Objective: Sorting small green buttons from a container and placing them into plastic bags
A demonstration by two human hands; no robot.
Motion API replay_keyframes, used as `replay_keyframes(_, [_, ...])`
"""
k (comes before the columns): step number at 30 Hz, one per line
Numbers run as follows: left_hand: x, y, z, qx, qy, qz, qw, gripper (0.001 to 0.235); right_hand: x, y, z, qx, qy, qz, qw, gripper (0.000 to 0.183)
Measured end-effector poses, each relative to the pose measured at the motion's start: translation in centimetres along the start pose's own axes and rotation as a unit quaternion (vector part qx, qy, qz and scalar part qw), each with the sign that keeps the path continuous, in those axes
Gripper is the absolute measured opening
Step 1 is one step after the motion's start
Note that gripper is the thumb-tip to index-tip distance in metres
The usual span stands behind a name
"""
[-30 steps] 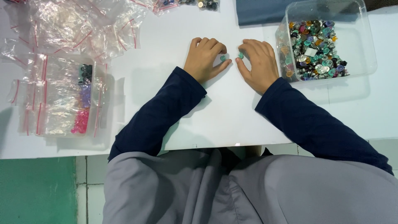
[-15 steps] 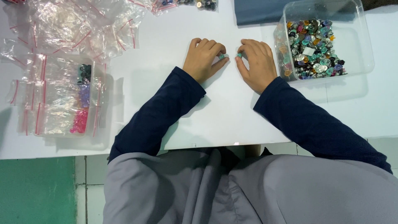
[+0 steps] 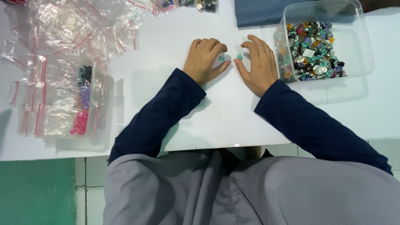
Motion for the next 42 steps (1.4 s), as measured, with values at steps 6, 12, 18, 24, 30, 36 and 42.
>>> replay_keyframes(6, [3.1,-2.6,2.3,0.064,0.113,0.086,0.988,0.032,-3.3,-4.1,-1.6,0.066,-0.088,0.052,0.993,0.028])
replay_keyframes(12, [6.6,-5.9,8.0,0.121,0.11,-0.004,0.986,0.02,-3.5,-12.2,-0.6,0.134,-0.14,-0.032,0.981,0.031])
replay_keyframes(18, [9.8,0.7,14.8,0.02,0.075,-0.129,0.989,0.041,7.6,-14.3,1.4,-0.043,-0.02,-0.104,0.993,0.07])
replay_keyframes(24, [10.4,12.8,18.6,-0.219,-0.02,-0.101,0.97,0.072,15.1,-11.7,0.9,-0.332,0.238,-0.03,0.912,0.117])
replay_keyframes(30, [10.2,18.6,18.7,-0.385,-0.065,0.009,0.92,0.095,15.6,-11.2,0.7,-0.355,0.308,-0.025,0.882,0.111])
replay_keyframes(36, [9.9,17.3,18.4,-0.268,-0.049,-0.075,0.959,0.033,18.3,-9.6,-0.2,-0.336,0.268,-0.015,0.903,0.072])
replay_keyframes(42, [8.8,14.4,19.5,-0.168,-0.096,-0.272,0.943,0.022,15.8,-12.8,0.6,-0.313,0.29,0.175,0.887,0.046])
Point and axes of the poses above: each hand's wrist, its own z-axis towards the middle knuckle, its own y-axis out of the palm, x = y × z, the point moved 5 cm from there along z, towards the middle knuckle, and after that the axes turned 11 degrees about y, right-handed, at the moved point
